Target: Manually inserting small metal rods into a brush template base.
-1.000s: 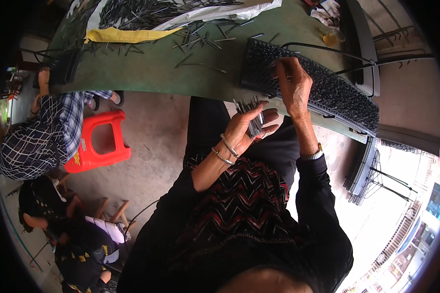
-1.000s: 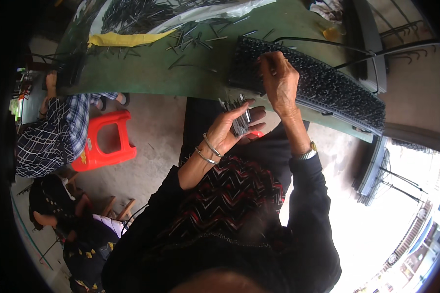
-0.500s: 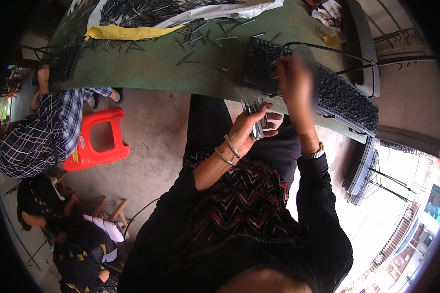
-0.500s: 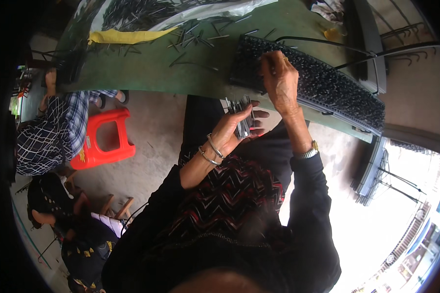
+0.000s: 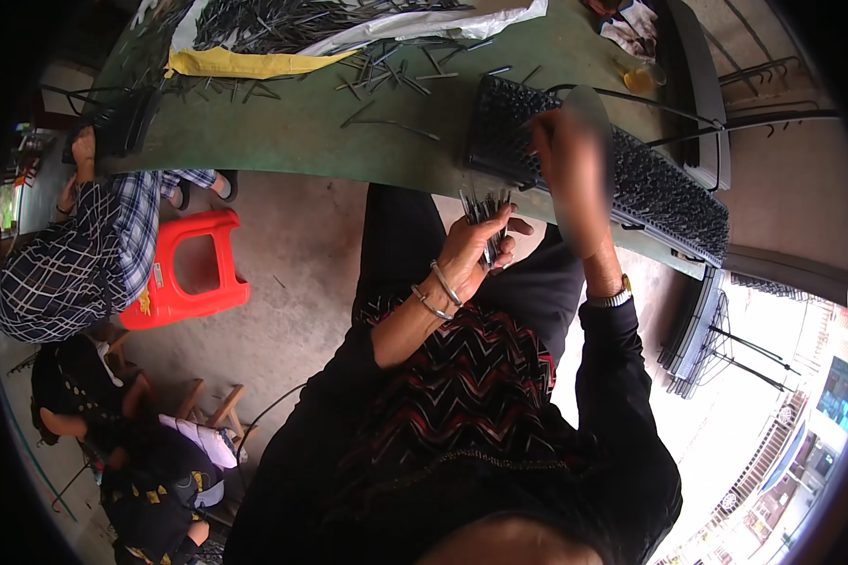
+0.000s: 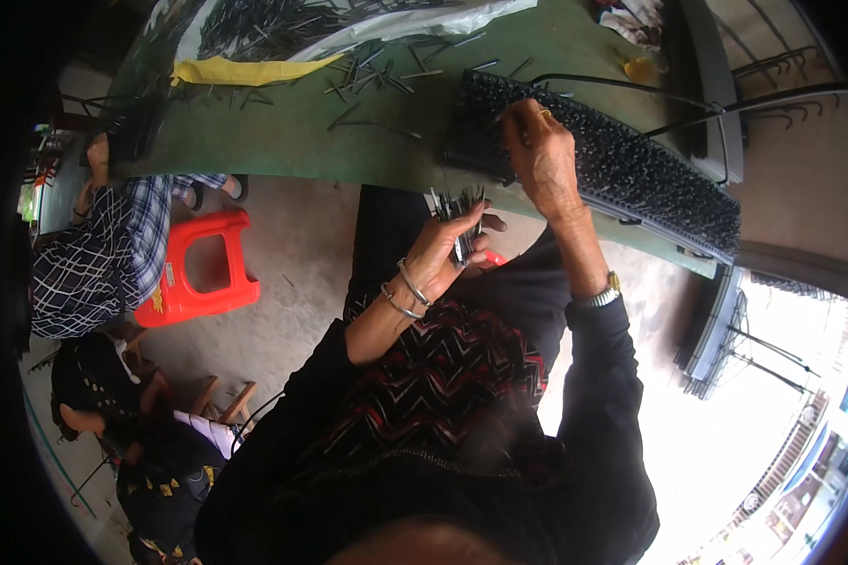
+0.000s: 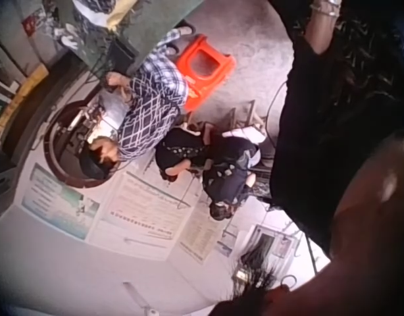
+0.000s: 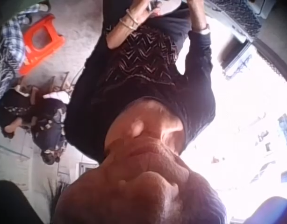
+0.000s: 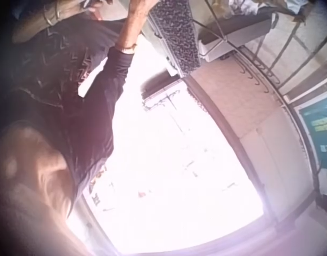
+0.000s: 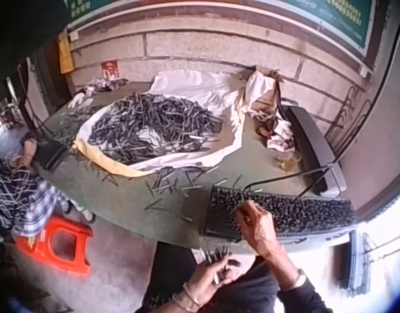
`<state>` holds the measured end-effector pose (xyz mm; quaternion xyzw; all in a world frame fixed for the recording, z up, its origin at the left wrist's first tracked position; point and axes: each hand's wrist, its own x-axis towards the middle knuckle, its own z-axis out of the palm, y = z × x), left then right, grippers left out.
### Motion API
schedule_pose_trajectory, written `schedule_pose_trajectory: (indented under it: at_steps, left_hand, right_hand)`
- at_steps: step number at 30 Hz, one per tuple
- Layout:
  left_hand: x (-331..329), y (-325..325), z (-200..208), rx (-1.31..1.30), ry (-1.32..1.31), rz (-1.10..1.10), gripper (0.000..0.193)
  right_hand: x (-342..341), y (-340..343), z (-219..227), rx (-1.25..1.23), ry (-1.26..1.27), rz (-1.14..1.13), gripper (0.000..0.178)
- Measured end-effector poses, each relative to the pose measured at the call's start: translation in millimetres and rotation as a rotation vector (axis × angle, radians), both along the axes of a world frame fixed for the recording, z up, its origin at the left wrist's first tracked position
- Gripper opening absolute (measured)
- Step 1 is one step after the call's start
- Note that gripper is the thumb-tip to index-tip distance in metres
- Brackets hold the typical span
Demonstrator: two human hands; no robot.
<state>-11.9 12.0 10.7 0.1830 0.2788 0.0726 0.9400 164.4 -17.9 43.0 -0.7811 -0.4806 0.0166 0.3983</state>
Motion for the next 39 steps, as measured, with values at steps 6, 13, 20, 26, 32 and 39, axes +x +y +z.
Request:
schedule_pose_trajectory:
  at_steps: [6,13,20,26,32,39]
  left_hand:
    - [1,1,3,0.033,0.074,-0.005,0.026]
    - [1,-2,-6,0.049,0.066,0.029,0.027]
    - [-1,-4,-4,-0.002,0.049,0.070,0.026]
    - [-3,-4,-2,0.014,0.070,0.067,0.025]
    - [-2,-4,-2,0.047,0.069,0.083,0.025]
    - [-1,-4,9,0.110,0.070,0.134,0.020]
  right_hand:
    - [1,1,-4,-0.004,-0.101,0.008,0.007]
    - [-3,1,4,-0.071,-0.228,0.089,0.009]
    - [-8,1,-1,-0.065,-0.360,0.094,0.008]
    - [-7,-3,-8,-0.027,-0.435,-0.060,0.013]
    - [-16,-8,-2,-0.033,-0.404,-0.093,0.017]
    - [-33,-43,18,-0.266,0.413,0.206,0.017]
